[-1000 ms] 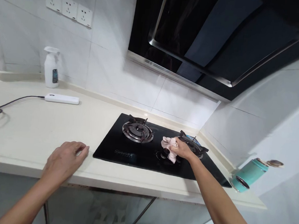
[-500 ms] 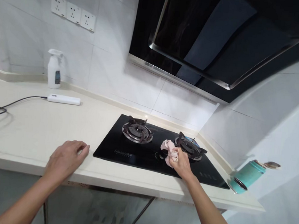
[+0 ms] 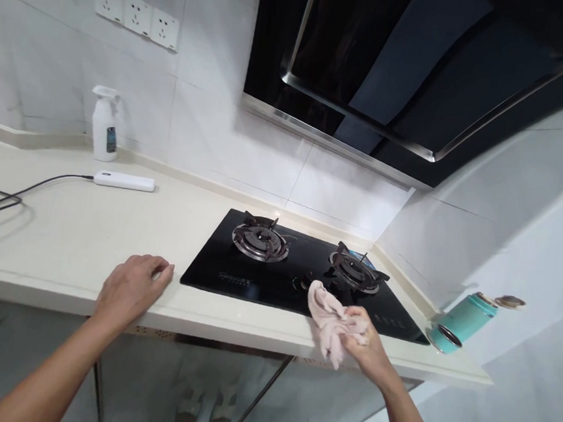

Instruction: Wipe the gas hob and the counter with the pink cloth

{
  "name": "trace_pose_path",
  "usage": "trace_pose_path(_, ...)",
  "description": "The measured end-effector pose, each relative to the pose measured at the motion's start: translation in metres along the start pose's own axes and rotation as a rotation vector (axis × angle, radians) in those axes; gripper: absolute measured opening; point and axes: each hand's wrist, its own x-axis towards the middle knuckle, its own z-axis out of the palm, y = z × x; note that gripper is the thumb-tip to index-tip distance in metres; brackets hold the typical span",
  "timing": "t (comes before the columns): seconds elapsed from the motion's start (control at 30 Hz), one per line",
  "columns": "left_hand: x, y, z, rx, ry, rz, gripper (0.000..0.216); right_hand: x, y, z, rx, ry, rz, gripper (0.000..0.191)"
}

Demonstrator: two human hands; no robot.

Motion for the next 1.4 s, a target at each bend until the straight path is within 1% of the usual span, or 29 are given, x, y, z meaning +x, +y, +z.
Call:
trace_pose_path(0.1, -0.001, 0.000, 0.001, 0.008, 0.024, 0.023, 0.039, -0.018, 0.017, -0.039, 0.133, 0.271, 0.031, 0.057)
trace_pose_path(0.13, -0.002, 0.001, 0.001, 0.007, 0.030, 0.030, 0.040, -0.021, 0.020, -0.056, 0.167, 0.346, 0.030, 0.063)
trace_pose_path(0.17, -0.002, 0.001, 0.001, 0.007, 0.033, 0.034, 0.040, -0.023, 0.022, -0.072, 0.187, 0.393, 0.025, 0.066)
trace_pose_path(0.23, -0.002, 0.001, 0.001, 0.011, 0.028, 0.033, 0.041, -0.023, 0.022, -0.102, 0.156, 0.424, 0.014, 0.069)
trace_pose_path(0.3, -0.002, 0.002, 0.000, 0.011, 0.022, 0.023, 0.042, -0.017, 0.021, -0.124, 0.041, 0.437, 0.027, 0.067)
trace_pose_path(0.37, -0.002, 0.002, -0.001, 0.000, 0.015, 0.017, 0.042, -0.005, 0.024, -0.135, -0.114, 0.448, 0.090, 0.066)
trace_pose_path(0.43, -0.002, 0.002, -0.001, -0.009, 0.005, 0.016, 0.041, 0.010, 0.033, -0.132, -0.242, 0.419, 0.185, 0.066)
trace_pose_path(0.5, -0.002, 0.002, -0.002, -0.008, -0.006, 0.019, 0.040, 0.025, 0.044, -0.120, -0.327, 0.387, 0.283, 0.065)
trace_pose_path(0.57, -0.002, 0.002, -0.002, -0.003, -0.008, 0.024, 0.040, 0.037, 0.055, -0.101, -0.371, 0.386, 0.340, 0.065)
trace_pose_path(0.67, -0.002, 0.002, -0.001, 0.005, -0.004, 0.034, 0.039, 0.045, 0.061, -0.072, -0.438, 0.417, 0.339, 0.061)
trace_pose_path(0.73, -0.002, 0.002, -0.001, 0.008, 0.000, 0.039, 0.041, 0.046, 0.057, -0.052, -0.479, 0.420, 0.309, 0.057)
trace_pose_path(0.83, -0.002, 0.002, 0.001, 0.009, 0.000, 0.055, 0.042, 0.043, 0.038, -0.014, -0.508, 0.370, 0.239, 0.047)
trace_pose_path(0.9, -0.002, 0.001, 0.002, 0.014, -0.001, 0.067, 0.042, 0.041, 0.018, 0.019, -0.500, 0.303, 0.134, 0.040)
trace_pose_path(0.97, -0.001, -0.001, 0.002, 0.015, -0.003, 0.071, 0.042, 0.038, -0.006, 0.055, -0.453, 0.215, -0.001, 0.035)
trace_pose_path(1.03, -0.001, -0.003, 0.003, 0.010, -0.009, 0.070, 0.042, 0.036, -0.029, 0.085, -0.359, 0.100, -0.101, 0.032)
trace_pose_path(1.1, -0.001, -0.004, 0.003, 0.004, -0.013, 0.072, 0.042, 0.032, -0.045, 0.101, -0.219, -0.007, -0.133, 0.029)
trace_pose_path(1.13, -0.001, -0.005, 0.003, 0.004, -0.013, 0.070, 0.042, 0.031, -0.050, 0.102, -0.143, -0.036, -0.129, 0.029)
trace_pose_path(1.17, -0.001, -0.006, 0.003, 0.005, -0.012, 0.067, 0.042, 0.029, -0.051, 0.096, -0.074, -0.041, -0.120, 0.029)
trace_pose_path(1.2, 0.000, -0.006, 0.003, 0.006, -0.011, 0.064, 0.043, 0.027, -0.050, 0.086, -0.019, -0.022, -0.110, 0.030)
trace_pose_path(1.23, 0.000, -0.006, 0.003, 0.008, -0.012, 0.062, 0.043, 0.026, -0.047, 0.070, 0.015, 0.022, -0.095, 0.032)
trace_pose_path(1.3, 0.001, -0.006, 0.004, 0.007, -0.019, 0.061, 0.046, 0.027, -0.036, 0.026, 0.012, 0.159, -0.041, 0.042)
trace_pose_path(1.37, 0.002, -0.006, 0.004, 0.003, -0.026, 0.057, 0.049, 0.034, -0.024, -0.024, -0.059, 0.297, 0.044, 0.053)
trace_pose_path(1.4, 0.002, -0.005, 0.004, 0.000, -0.029, 0.050, 0.050, 0.041, -0.019, -0.047, -0.104, 0.341, 0.073, 0.056)
